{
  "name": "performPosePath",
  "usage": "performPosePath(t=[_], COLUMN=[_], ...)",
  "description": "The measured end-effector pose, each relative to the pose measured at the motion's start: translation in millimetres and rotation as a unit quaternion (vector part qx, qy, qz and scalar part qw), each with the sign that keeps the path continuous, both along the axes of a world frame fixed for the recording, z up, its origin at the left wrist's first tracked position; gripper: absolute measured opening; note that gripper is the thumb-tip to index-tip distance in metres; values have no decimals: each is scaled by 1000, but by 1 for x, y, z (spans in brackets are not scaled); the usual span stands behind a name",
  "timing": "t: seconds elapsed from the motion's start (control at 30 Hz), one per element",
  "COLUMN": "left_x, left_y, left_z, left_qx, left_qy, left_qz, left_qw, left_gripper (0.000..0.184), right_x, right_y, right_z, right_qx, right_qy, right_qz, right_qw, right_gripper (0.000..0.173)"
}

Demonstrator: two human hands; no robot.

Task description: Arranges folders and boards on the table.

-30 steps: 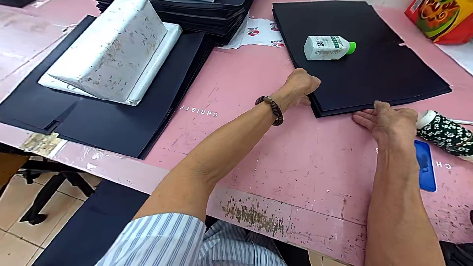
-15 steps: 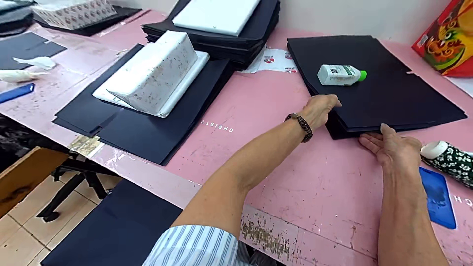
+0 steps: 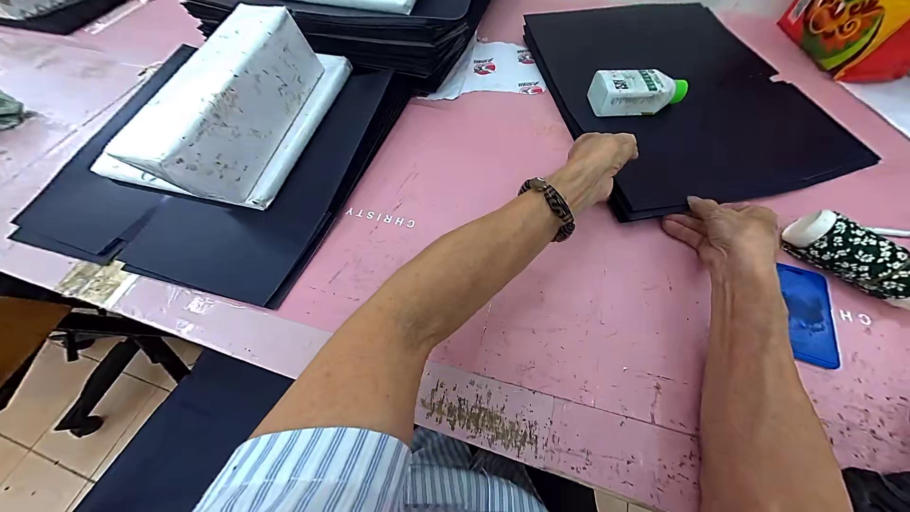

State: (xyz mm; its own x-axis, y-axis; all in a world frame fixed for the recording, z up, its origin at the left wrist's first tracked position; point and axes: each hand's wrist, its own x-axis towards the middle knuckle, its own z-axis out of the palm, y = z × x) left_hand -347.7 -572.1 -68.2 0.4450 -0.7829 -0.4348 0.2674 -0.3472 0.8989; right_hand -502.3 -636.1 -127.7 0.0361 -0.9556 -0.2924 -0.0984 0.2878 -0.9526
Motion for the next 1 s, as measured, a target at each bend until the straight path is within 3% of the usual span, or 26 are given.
performPosePath(t=[0.17,0.33,0.53,0.6,0.7,0.77,0.87,1.0], left_x=[3,1,5,3,-2,-6,-2,33], left_y=[-7,-17,-27,-27,-30,-32,-31,-18], left_z=[-6,-9,-10,-8,-8,-13,-13,-5], left_qx=[0,-5,-1,-11,-24,-22,-16,-51], left_qy=[-8,38,25,48,91,111,107,78], left_qz=[30,91,67,73,87,111,152,162], left_qw=[1000,995,997,996,992,987,982,982], left_gripper=[27,31,30,38,73,84,82,64], right_x=[7,2,5,3,-1,-3,-16,-7], right_y=[3,6,5,2,-1,-3,-16,-31], right_z=[-1,-3,-2,-4,-3,0,4,13], right_qx=[-8,-14,-4,-12,-28,-22,-5,12], right_qy=[40,39,36,43,54,50,-9,-73], right_qz=[44,65,58,67,82,67,5,-30], right_qw=[998,997,998,997,995,996,1000,997], right_gripper=[14,19,21,21,24,28,49,52])
